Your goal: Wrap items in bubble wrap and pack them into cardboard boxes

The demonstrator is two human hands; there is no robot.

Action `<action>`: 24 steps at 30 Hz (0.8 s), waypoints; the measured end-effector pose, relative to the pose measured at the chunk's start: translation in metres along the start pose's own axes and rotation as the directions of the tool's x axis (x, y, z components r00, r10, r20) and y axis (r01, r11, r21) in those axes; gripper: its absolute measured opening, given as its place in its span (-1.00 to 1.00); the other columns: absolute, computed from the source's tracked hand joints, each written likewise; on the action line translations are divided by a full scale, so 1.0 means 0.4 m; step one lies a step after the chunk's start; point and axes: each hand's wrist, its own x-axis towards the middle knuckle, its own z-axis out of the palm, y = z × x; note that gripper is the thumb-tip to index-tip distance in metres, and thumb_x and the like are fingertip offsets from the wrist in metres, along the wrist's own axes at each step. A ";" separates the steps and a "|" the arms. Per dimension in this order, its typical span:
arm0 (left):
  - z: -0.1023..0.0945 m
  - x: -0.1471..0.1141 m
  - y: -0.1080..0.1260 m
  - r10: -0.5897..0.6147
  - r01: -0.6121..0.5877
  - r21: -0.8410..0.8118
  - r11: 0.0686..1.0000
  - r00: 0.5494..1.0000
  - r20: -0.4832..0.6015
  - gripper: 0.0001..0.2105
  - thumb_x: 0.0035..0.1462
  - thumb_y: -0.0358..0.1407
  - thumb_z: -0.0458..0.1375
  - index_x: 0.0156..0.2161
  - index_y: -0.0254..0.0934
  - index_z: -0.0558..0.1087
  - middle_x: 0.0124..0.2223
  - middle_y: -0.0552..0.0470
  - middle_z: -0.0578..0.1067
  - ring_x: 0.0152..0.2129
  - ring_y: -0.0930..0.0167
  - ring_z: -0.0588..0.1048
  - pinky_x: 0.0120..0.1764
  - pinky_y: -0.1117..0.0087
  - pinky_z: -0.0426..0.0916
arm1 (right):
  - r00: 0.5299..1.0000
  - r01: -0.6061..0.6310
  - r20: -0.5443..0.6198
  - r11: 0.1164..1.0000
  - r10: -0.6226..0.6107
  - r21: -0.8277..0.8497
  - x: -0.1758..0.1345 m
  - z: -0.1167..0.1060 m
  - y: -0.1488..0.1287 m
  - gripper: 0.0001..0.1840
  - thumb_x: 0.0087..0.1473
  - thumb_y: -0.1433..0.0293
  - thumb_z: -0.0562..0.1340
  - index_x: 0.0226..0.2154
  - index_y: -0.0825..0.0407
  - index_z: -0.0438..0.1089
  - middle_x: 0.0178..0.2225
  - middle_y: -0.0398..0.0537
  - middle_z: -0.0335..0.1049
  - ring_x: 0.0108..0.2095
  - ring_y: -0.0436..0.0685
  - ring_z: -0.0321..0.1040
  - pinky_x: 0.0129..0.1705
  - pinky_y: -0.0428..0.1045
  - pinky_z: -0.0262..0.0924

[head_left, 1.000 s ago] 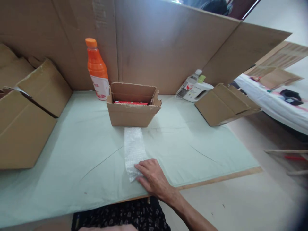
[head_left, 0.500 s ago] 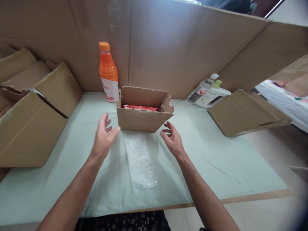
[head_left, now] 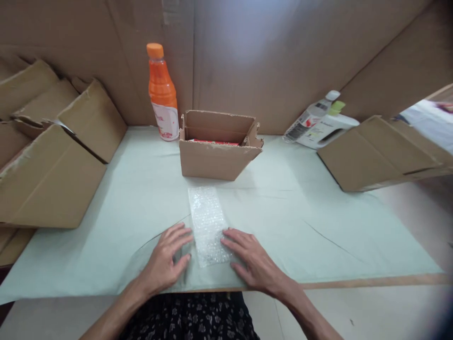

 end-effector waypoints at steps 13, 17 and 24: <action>0.064 0.007 0.047 0.004 -0.003 -0.031 1.000 0.999 0.035 -0.54 0.11 -0.45 0.06 0.13 -0.19 0.40 -0.09 -0.10 0.56 -0.09 0.22 0.47 0.03 0.02 0.37 | 0.954 -0.040 -0.283 0.980 0.096 0.196 0.085 0.040 -0.060 -0.80 0.26 0.36 0.13 -0.18 -0.05 0.48 -0.27 -0.03 0.57 -0.25 0.17 0.48 -0.14 0.12 0.37; 0.010 0.038 0.034 -0.002 0.007 -0.097 0.995 0.999 0.051 -0.44 0.01 -0.43 0.16 0.18 -0.17 0.35 0.05 -0.10 0.49 0.02 0.21 0.43 0.11 0.06 0.33 | 0.886 -0.179 -0.358 0.930 0.294 0.321 0.094 -0.057 0.001 -0.76 0.23 0.22 0.18 -0.16 -0.05 0.49 -0.17 0.00 0.57 -0.17 0.19 0.49 -0.11 0.12 0.38; -0.099 0.357 -0.018 -0.195 0.098 -0.248 0.964 0.892 -0.408 -0.30 0.05 -0.25 0.19 0.30 -0.26 0.13 0.29 -0.26 0.25 0.20 0.13 0.30 0.18 0.00 0.25 | 0.714 -0.228 -0.496 0.833 0.495 0.504 0.279 -0.211 0.217 -0.46 0.05 0.21 0.25 0.08 0.05 0.33 0.04 0.18 0.45 -0.03 0.27 0.43 -0.14 0.14 0.38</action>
